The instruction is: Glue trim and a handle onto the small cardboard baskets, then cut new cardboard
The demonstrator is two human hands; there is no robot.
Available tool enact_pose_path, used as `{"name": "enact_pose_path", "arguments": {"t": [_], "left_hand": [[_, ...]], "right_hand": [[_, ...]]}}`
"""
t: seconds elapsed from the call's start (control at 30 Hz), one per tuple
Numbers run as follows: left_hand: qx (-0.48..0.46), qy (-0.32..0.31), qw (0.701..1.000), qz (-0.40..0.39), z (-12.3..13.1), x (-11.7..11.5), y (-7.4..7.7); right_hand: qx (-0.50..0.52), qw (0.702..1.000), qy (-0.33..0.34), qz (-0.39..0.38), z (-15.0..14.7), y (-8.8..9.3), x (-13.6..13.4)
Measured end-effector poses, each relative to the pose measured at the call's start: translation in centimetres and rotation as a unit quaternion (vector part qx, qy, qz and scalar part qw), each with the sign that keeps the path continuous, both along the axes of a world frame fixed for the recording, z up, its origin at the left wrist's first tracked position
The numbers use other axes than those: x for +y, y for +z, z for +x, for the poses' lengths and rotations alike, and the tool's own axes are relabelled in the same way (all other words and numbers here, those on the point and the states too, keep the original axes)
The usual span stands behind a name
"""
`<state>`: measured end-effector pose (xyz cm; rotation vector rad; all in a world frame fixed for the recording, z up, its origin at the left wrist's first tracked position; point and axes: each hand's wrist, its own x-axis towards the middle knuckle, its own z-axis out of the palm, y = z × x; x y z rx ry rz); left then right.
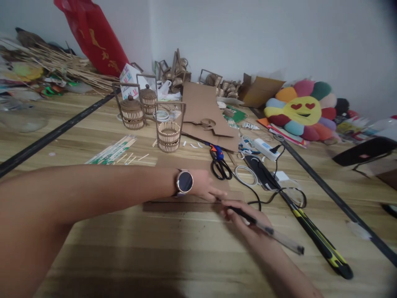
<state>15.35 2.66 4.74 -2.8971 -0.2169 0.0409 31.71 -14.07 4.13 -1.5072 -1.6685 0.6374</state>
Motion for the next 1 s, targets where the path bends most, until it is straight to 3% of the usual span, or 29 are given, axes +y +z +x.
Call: {"name": "enact_pose_path", "arguments": {"t": [0.07, 0.13, 0.33, 0.47, 0.57, 0.7, 0.87, 1.0], "left_hand": [[0.048, -0.077, 0.996, -0.020, -1.0, 0.6, 0.8], [0.080, -0.102, 0.991, -0.037, -2.4, 1.3, 1.5], [0.038, 0.061, 0.989, -0.129, -9.0, 2.0, 2.0], [-0.027, 0.124, 0.978, -0.167, -12.9, 0.4, 0.5], [-0.109, 0.151, 0.966, -0.181, -14.6, -1.0, -0.9], [-0.206, 0.165, 0.947, -0.185, -15.1, -3.0, -2.2], [-0.295, 0.183, 0.920, -0.180, -13.3, -5.7, -2.7], [-0.337, 0.176, 0.908, -0.176, -11.6, -7.1, -2.6]], "right_hand": [[-0.023, 1.000, 0.005, 0.004, 0.9, 0.2, 0.0], [-0.061, 0.998, 0.016, 0.018, 1.8, -0.2, 0.4], [-0.186, 0.979, 0.024, 0.076, 4.4, -3.1, 3.4], [-0.229, 0.964, 0.095, 0.098, 4.5, -3.8, 5.3], [-0.287, 0.949, 0.098, 0.084, 3.9, -3.3, 6.6], [-0.336, 0.937, 0.087, 0.045, 2.8, -2.7, 8.4], [-0.365, 0.929, 0.053, 0.002, 0.8, -0.9, 9.2], [-0.397, 0.912, -0.048, -0.086, -1.4, 1.1, 10.0]]}}
